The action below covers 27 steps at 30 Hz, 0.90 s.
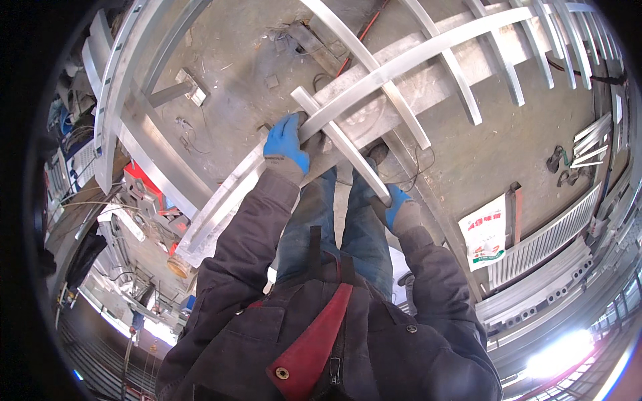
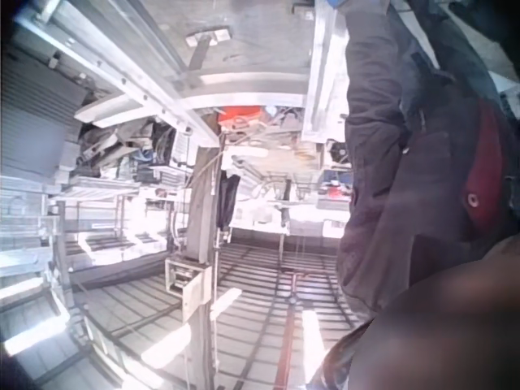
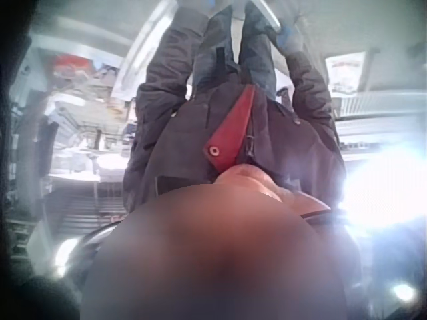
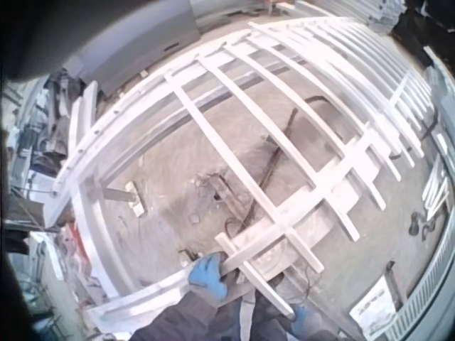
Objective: The person repeatedly picks up long metal bars and places them horizontally across a vertical metal frame. They adjust the bars to fit between the frame's uprights, then walk to retrieve more bars and repeat the process.
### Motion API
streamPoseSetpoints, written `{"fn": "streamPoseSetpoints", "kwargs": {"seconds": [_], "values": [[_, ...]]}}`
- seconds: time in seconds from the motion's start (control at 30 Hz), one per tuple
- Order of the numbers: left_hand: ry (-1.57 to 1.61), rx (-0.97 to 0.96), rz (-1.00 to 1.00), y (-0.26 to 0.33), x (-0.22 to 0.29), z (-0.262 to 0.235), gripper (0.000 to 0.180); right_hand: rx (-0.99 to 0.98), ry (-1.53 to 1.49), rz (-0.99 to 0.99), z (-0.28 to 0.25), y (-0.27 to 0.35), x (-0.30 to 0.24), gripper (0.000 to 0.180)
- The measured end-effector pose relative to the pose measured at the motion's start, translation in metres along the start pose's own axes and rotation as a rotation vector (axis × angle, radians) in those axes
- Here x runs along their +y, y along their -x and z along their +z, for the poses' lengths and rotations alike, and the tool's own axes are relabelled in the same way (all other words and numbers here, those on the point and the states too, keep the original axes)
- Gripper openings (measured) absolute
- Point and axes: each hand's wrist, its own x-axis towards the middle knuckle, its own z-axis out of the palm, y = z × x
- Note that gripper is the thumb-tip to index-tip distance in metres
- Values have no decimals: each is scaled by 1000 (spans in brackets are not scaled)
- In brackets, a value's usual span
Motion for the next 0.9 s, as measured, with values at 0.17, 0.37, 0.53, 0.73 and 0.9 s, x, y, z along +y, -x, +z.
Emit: {"fn": "streamPoseSetpoints", "kwargs": {"seconds": [0.17,0.37,0.53,0.73,0.9], "values": [[-54,13,68,-3,5,-8,49,-36,69,-16,-6,-15,-28,50],[-33,12,100,-1,2,-7,56,36,73,-34,-5,-48,-80,50],[-83,-79,155,-5,-17,7,64,21,-173,-93,-4,-53,-57,64],[-213,-193,95,-6,-12,1,84,-161,-303,-228,-4,50,95,88],[-201,-126,124,2,2,-5,76,2,-34,110,29,140,203,36]]}}
